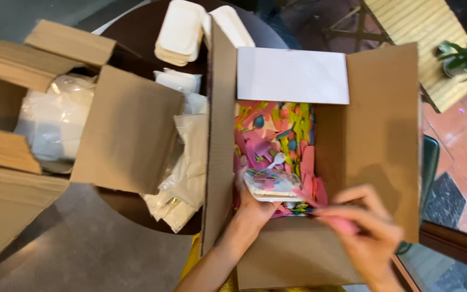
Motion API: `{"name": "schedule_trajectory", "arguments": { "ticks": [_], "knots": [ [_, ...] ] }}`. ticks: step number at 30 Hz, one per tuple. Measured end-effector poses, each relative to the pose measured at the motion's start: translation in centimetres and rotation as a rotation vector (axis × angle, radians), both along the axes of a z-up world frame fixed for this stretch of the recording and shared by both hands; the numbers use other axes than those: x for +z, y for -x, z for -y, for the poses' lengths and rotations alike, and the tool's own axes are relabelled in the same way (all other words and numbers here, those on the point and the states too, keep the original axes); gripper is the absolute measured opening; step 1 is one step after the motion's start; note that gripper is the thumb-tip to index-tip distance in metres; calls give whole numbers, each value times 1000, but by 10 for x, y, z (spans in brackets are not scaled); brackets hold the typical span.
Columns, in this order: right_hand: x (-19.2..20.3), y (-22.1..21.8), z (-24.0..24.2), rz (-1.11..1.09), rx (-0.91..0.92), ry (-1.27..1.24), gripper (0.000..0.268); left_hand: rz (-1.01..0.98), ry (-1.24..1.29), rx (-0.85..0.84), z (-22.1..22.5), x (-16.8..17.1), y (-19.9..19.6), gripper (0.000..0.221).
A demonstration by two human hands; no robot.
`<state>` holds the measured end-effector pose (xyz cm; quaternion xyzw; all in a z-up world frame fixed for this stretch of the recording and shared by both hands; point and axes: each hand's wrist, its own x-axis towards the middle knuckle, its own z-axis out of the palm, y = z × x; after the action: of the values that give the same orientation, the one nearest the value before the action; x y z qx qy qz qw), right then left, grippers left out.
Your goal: The person puts colorful plastic utensils and small white containers into cardboard boxes, placing some items into plastic bags and arranging them inside the boxes by hand.
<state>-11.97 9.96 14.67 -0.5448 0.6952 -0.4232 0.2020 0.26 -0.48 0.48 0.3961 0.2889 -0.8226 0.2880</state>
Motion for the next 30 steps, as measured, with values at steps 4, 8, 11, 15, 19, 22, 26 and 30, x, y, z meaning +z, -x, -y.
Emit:
{"name": "schedule_trajectory", "arguments": {
  "ticks": [4, 8, 11, 15, 19, 22, 26, 30],
  "knots": [
    [-14, -18, 17, 25, 188, 65, 17, 5, -44, 5, -21, -43, -3, 43],
    [-26, -22, 25, 7, 270, -18, 15, -38, -13, -101, -16, -25, -7, 67],
    [-26, -22, 23, -89, 322, -65, 20, -66, 2, -50, -20, -33, -6, 61],
    [-12, -14, 23, -88, 292, -88, 34, -128, 6, -22, -22, -46, -8, 72],
    [-63, 25, 64, -90, -27, -88, 15, -137, -111, 43, -28, -57, -6, 83],
    [-129, 44, 95, -199, 153, -246, 14, -90, -170, 53, -29, -62, -7, 76],
    [-217, 56, 103, -236, 268, -847, 35, -109, -132, 46, -21, -33, -7, 79],
    [-269, 72, 80, -108, 191, -514, 19, -119, -111, 36, -21, -39, -6, 88]
  ]
}}
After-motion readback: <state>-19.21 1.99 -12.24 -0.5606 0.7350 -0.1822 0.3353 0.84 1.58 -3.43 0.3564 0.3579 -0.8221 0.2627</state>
